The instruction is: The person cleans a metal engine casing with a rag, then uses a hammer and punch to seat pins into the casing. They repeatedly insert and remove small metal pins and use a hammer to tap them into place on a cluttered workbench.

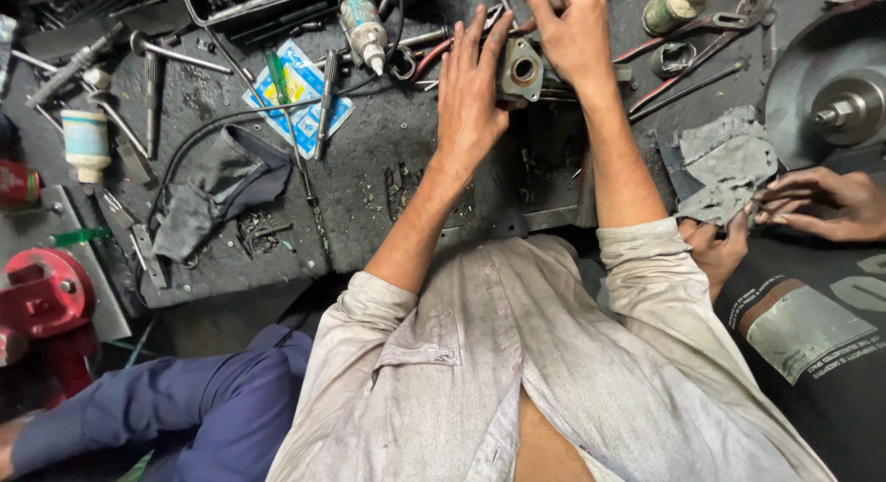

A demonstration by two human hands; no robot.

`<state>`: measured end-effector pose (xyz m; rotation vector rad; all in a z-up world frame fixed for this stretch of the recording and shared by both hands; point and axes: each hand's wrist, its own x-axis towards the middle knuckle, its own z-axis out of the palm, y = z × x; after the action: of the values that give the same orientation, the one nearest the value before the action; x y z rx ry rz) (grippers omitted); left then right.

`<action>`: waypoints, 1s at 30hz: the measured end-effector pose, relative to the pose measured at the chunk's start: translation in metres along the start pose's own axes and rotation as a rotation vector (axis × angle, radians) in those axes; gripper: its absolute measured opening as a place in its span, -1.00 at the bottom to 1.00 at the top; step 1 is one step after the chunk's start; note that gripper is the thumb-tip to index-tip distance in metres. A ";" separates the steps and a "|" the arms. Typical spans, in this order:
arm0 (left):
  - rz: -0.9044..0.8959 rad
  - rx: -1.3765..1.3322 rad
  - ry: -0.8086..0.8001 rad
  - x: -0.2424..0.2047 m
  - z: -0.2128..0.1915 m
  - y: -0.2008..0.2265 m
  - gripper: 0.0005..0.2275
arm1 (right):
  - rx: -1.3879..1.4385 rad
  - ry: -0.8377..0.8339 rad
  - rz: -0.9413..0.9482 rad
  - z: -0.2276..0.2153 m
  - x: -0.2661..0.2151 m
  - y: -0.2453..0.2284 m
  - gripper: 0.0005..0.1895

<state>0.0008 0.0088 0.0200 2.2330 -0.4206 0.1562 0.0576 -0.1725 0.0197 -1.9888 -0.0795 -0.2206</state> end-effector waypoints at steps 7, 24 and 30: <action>-0.002 -0.010 -0.087 0.002 -0.002 -0.005 0.15 | -0.079 -0.078 -0.149 -0.004 -0.002 -0.003 -0.70; 0.014 -0.006 -0.169 0.004 -0.007 -0.010 0.24 | 0.089 -0.056 0.025 0.000 0.001 0.021 -0.63; 0.010 -0.017 -0.158 0.004 -0.006 -0.010 0.24 | 0.086 -0.041 0.025 0.002 0.000 0.031 -0.64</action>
<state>0.0080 0.0185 0.0170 2.2343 -0.5162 -0.0193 0.0626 -0.1839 -0.0084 -1.9076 -0.0885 -0.1577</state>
